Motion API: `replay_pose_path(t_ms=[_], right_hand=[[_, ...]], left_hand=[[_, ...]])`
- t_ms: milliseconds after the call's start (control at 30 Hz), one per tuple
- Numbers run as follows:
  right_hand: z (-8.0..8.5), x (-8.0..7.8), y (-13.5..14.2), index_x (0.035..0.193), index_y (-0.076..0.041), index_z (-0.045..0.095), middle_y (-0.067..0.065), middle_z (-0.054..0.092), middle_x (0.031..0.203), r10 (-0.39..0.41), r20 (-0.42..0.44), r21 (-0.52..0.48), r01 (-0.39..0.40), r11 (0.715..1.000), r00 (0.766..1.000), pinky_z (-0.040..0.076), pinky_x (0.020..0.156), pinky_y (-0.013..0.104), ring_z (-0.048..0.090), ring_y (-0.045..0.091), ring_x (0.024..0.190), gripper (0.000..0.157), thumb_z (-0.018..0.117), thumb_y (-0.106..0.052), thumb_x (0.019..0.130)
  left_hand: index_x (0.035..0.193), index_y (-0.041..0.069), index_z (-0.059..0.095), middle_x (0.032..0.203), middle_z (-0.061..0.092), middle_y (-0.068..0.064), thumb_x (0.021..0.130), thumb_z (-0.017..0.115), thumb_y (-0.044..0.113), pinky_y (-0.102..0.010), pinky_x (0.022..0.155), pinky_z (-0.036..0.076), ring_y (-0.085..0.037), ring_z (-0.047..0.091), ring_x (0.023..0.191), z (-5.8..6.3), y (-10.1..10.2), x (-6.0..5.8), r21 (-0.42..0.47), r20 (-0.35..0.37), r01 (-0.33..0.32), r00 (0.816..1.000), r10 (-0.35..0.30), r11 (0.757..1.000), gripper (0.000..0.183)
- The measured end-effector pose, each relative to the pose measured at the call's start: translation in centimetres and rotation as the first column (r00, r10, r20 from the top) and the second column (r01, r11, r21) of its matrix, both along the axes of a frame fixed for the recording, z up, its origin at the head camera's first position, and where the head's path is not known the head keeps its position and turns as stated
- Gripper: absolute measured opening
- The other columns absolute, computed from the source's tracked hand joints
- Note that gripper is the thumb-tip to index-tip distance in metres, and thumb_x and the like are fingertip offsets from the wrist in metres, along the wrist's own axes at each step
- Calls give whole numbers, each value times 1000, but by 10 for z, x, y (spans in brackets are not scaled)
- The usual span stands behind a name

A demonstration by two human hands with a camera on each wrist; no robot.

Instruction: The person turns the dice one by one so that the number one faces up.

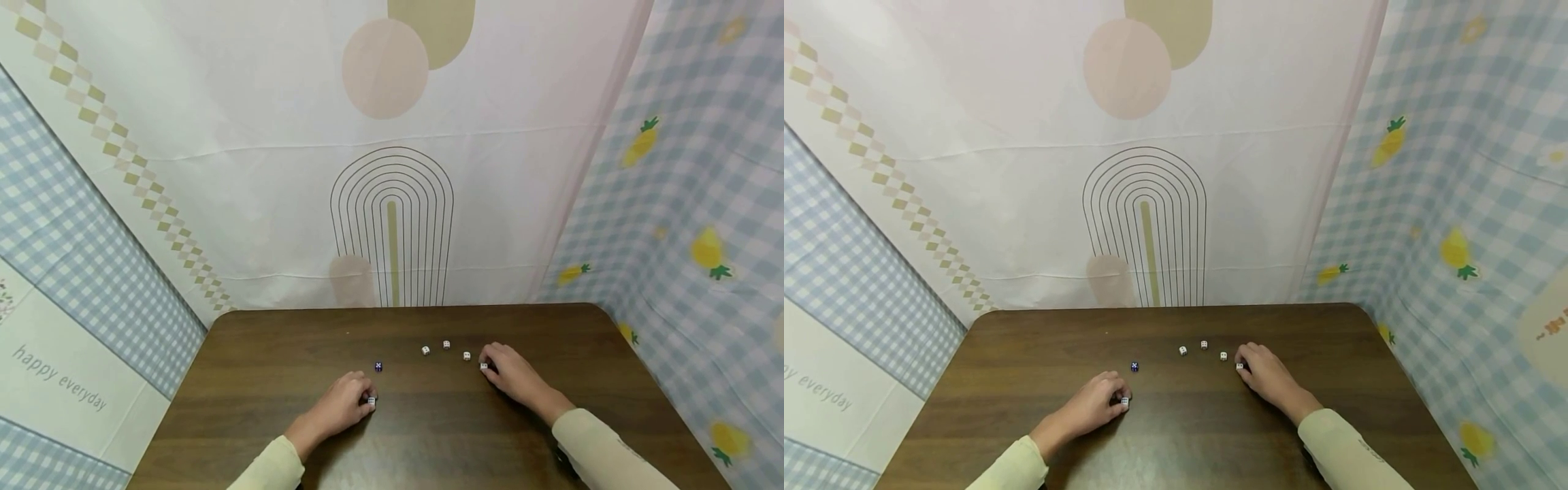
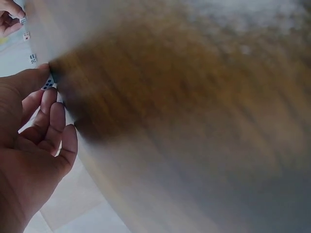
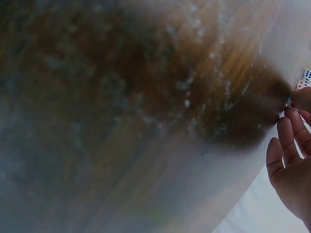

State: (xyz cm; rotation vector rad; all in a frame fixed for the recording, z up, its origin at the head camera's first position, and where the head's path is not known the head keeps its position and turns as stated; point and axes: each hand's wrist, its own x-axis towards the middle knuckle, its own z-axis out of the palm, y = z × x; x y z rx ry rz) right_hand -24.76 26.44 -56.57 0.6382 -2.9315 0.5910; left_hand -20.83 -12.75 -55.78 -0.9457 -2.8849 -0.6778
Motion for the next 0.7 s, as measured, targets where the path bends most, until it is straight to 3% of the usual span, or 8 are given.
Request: replay_pose_path(t_ms=[700], right_hand=[[1, -4, 1, 93, -16, 66, -6, 57, 91, 23, -12, -11, -23, 1000, 1000, 49, 73, 33, 51, 10, 83, 15, 75, -6, 87]], left_hand=[[84, 17, 67, 81, 55, 8, 83, 81, 13, -26, 72, 43, -5, 48, 79, -1, 0, -2, 1, 2, -5, 1000, 5, 1000, 14]])
